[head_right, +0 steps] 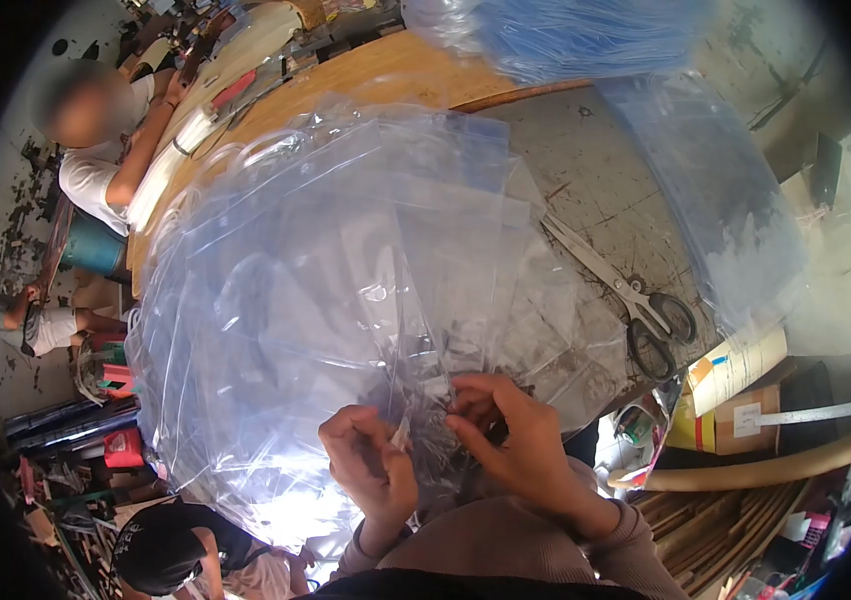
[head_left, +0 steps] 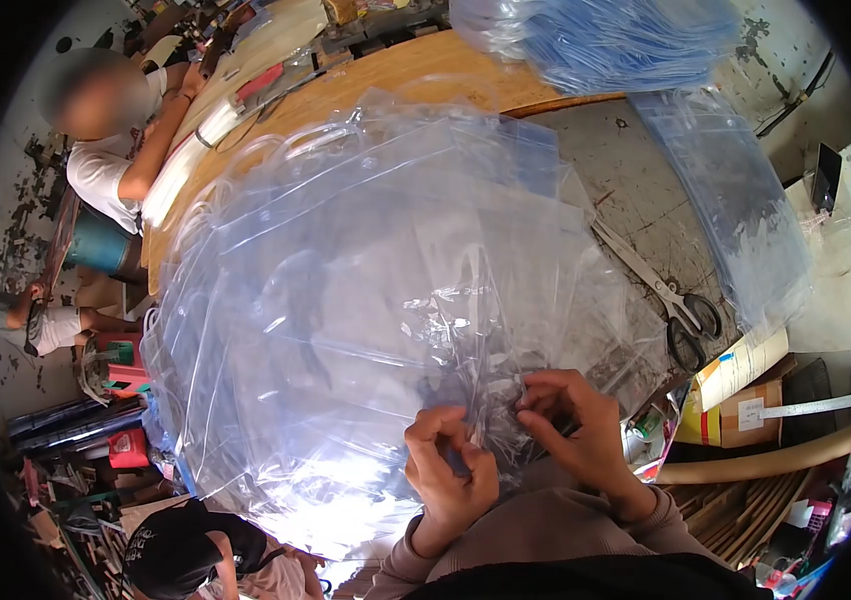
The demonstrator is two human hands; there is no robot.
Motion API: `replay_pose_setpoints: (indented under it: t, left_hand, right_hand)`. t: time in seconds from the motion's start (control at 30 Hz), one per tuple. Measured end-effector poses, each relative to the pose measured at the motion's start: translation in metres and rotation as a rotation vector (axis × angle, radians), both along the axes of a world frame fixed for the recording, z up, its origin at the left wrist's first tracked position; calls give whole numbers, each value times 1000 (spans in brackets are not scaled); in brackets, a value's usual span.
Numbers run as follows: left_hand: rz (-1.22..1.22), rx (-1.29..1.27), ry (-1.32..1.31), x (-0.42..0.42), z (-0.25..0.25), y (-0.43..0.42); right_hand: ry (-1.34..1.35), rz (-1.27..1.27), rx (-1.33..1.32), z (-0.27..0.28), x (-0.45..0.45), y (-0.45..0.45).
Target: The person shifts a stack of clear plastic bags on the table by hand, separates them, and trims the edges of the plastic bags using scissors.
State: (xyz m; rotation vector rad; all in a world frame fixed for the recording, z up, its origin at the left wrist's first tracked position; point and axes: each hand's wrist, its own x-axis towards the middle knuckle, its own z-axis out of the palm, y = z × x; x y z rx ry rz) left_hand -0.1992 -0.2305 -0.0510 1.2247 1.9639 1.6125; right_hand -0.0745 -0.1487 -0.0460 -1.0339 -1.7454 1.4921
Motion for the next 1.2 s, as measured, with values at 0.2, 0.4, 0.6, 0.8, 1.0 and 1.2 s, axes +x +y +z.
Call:
replay_pose_setpoints:
  t: [0.2,0.4,0.6,0.8,1.0,1.2]
  left_hand:
    - [-40,12,142,-5,6,5]
    - [-146,-25,187,-3,13,5]
    - [-259,103,-227,18,2,3]
    - [-309,361,-699,43,4,22]
    - [-688,156,-350,41,18,5]
    - [-752,-49,-23,6,48,-12]
  right_hand:
    - [-24,-18,11,-1,0,1]
    - [-47,-26,86,2,0,3]
    - [328,203,-279,-1,17,1]
    - [570,226,-446,10,31,-2]
    - [409,-306,23,13,97,27]
    - [118,-1006,485,46,253,96]
